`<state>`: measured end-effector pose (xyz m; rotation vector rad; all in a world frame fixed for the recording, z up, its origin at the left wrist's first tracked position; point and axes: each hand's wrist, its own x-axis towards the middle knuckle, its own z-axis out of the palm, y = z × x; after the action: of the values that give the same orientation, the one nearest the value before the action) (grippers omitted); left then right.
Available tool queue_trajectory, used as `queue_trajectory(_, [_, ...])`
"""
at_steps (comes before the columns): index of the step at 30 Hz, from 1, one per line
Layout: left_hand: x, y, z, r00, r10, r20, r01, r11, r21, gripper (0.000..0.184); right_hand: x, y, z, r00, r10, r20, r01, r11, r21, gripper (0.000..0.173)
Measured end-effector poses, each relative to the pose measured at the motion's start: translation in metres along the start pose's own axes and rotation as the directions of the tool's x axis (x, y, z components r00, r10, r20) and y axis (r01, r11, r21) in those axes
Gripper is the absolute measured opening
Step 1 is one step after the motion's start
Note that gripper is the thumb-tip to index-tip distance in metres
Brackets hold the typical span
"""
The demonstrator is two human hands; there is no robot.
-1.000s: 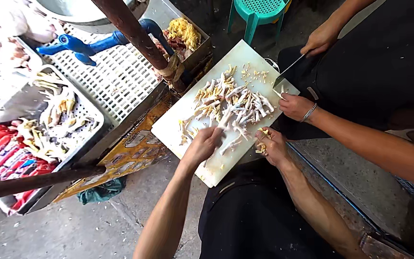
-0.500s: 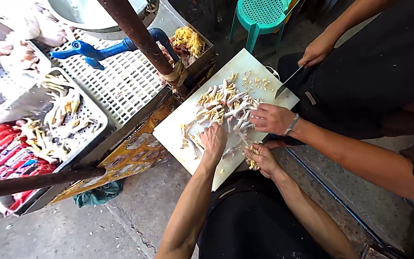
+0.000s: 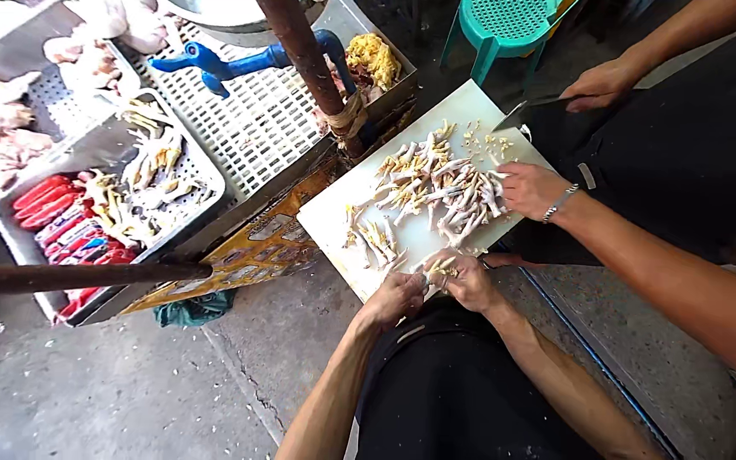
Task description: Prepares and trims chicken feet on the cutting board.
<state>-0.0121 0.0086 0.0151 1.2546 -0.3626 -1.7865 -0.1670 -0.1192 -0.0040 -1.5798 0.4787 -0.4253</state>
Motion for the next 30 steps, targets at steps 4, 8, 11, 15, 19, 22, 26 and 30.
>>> queue_trajectory(4, [-0.006, -0.001, 0.002, 0.998, 0.062, -0.028, -0.050, 0.946, 0.321, 0.042, -0.003, -0.004, 0.014, 0.978, -0.012, -0.207, -0.034, 0.975, -0.219, 0.017])
queue_trajectory(8, [-0.012, 0.017, 0.009, 0.989, 0.144, -0.025, -0.101, 0.793, 0.601, 0.045, 0.001, -0.013, 0.015, 0.935, 0.044, -0.352, -0.115, 0.976, -0.184, 0.017])
queue_trajectory(11, [-0.020, 0.022, 0.012, 0.986, 0.168, 0.022, -0.146, 0.781, 0.607, 0.044, 0.002, -0.020, 0.002, 0.919, 0.038, -0.391, -0.187, 0.918, -0.350, 0.024])
queue_trajectory(15, [-0.054, 0.017, -0.010, 0.983, 0.181, -0.005, -0.141, 0.782, 0.607, 0.042, -0.003, -0.028, -0.058, 0.809, 0.188, -0.557, -0.412, 0.858, -0.308, 0.029])
queue_trajectory(19, [-0.047, 0.022, -0.017, 0.943, 0.315, -0.108, -0.063, 0.489, 0.870, 0.040, -0.005, -0.035, -0.039, 0.880, 0.324, -0.349, -0.289, 0.946, 0.150, 0.027])
queue_trajectory(22, [-0.035, 0.030, -0.010, 0.898, 0.424, -0.116, -0.038, 0.337, 0.941, 0.039, -0.006, -0.027, -0.025, 0.898, 0.364, -0.246, -0.247, 0.881, 0.404, 0.028])
queue_trajectory(26, [-0.023, 0.035, 0.000, 0.849, 0.526, -0.050, -0.055, 0.183, 0.981, 0.033, -0.006, -0.031, -0.018, 0.956, 0.223, -0.190, -0.220, 0.975, 0.035, 0.037])
queue_trajectory(30, [-0.015, 0.044, 0.013, 0.854, 0.519, 0.031, -0.098, 0.102, 0.990, 0.026, 0.001, -0.026, -0.007, 0.999, 0.002, -0.039, -0.018, 0.901, -0.433, 0.039])
